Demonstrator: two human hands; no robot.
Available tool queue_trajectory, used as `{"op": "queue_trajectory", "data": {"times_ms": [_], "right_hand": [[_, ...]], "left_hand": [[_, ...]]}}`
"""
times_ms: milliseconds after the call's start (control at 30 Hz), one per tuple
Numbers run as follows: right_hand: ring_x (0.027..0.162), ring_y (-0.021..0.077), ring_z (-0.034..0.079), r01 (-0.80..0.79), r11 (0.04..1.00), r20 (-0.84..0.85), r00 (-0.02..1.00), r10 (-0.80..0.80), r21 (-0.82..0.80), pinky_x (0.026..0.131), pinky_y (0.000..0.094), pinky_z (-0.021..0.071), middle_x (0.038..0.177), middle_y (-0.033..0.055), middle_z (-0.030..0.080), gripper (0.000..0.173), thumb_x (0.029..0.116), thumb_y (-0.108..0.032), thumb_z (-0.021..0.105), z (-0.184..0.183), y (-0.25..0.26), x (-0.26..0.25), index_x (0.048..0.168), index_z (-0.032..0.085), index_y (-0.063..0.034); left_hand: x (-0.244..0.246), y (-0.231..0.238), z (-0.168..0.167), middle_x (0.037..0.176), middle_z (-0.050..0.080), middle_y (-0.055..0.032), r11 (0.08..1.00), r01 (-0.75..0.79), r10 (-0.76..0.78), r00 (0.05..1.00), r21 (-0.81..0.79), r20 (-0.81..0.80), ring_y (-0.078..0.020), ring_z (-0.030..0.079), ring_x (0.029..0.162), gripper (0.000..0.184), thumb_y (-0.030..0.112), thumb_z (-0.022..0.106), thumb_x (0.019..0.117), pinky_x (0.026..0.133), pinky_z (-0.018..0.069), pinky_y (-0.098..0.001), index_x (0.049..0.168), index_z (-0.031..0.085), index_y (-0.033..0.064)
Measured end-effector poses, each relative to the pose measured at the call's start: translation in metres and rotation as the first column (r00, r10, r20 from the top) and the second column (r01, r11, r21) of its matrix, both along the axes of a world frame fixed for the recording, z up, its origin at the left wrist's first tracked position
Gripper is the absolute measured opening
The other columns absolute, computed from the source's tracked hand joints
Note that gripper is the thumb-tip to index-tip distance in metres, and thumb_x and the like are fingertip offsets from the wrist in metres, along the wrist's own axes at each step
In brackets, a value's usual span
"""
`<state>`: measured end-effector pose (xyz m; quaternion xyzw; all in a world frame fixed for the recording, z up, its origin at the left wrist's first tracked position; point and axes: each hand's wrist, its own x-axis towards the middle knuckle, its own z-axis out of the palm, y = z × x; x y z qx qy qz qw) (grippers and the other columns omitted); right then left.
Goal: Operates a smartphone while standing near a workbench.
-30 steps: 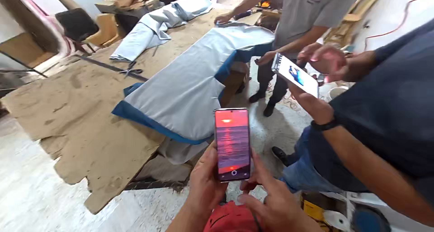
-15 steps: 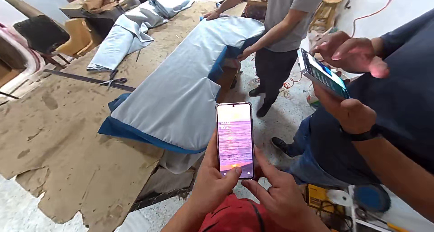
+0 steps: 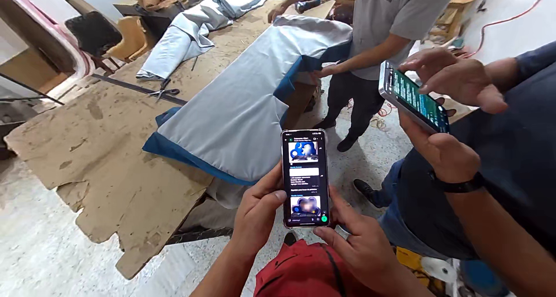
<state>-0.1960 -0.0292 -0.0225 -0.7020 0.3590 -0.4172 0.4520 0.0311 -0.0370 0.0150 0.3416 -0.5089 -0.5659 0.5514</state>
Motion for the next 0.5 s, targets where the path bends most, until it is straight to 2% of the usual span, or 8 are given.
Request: {"op": "queue_trajectory", "data": {"times_ms": [133,300,433,500], "right_hand": [[0.087,0.0056,0.072,-0.027,1.000,-0.027,0.999,0.027,0.003,0.083,0.0274,0.0637,0.100,-0.0015,0.076,0.069,0.0999,-0.031,0.069,-0.002,0.004,-0.003,0.157,0.040,-0.0037],[0.087,0.0070,0.072,-0.096,0.992,-0.017,0.995,0.098,0.082,0.083,0.0284,0.0638,0.099,-0.0013,0.076,0.070,0.0991,-0.030,0.070,-0.002,0.010,-0.003,0.158,0.040,-0.0055],[0.085,0.0087,0.072,-0.101,0.984,-0.005,0.995,0.102,0.145,0.081,0.0299,0.0641,0.097,-0.0017,0.075,0.070,0.0998,-0.031,0.069,-0.003,0.013,-0.004,0.158,0.039,-0.0087],[0.085,0.0092,0.072,-0.107,0.981,-0.001,0.994,0.108,0.161,0.081,0.0306,0.0641,0.099,-0.0022,0.076,0.070,0.1000,-0.033,0.069,-0.005,0.014,-0.005,0.159,0.039,-0.0124]], "left_hand": [[-0.002,0.007,0.003,0.138,0.061,-0.0208,0.997,-0.070,0.069,0.997,0.011,0.034,-0.0291,0.065,0.120,0.055,0.012,0.042,0.1011,0.102,0.0546,-0.0469,0.156,0.043,0.0061],[-0.001,0.010,0.007,0.131,0.065,-0.0190,0.980,-0.199,0.196,0.976,0.026,0.093,-0.0276,0.068,0.113,0.056,0.008,0.046,0.0992,0.096,0.0579,-0.0450,0.155,0.045,0.0102],[-0.005,0.018,0.011,0.139,0.062,-0.0148,0.990,-0.117,0.101,0.978,0.082,0.183,-0.0286,0.069,0.114,0.084,0.001,0.063,0.0914,0.095,0.0612,-0.0442,0.164,0.026,0.0199],[-0.008,0.021,0.013,0.138,0.063,-0.0136,0.984,-0.163,0.144,0.966,0.070,0.216,-0.0274,0.070,0.112,0.084,-0.006,0.061,0.0909,0.093,0.0621,-0.0424,0.164,0.028,0.0192]]}}
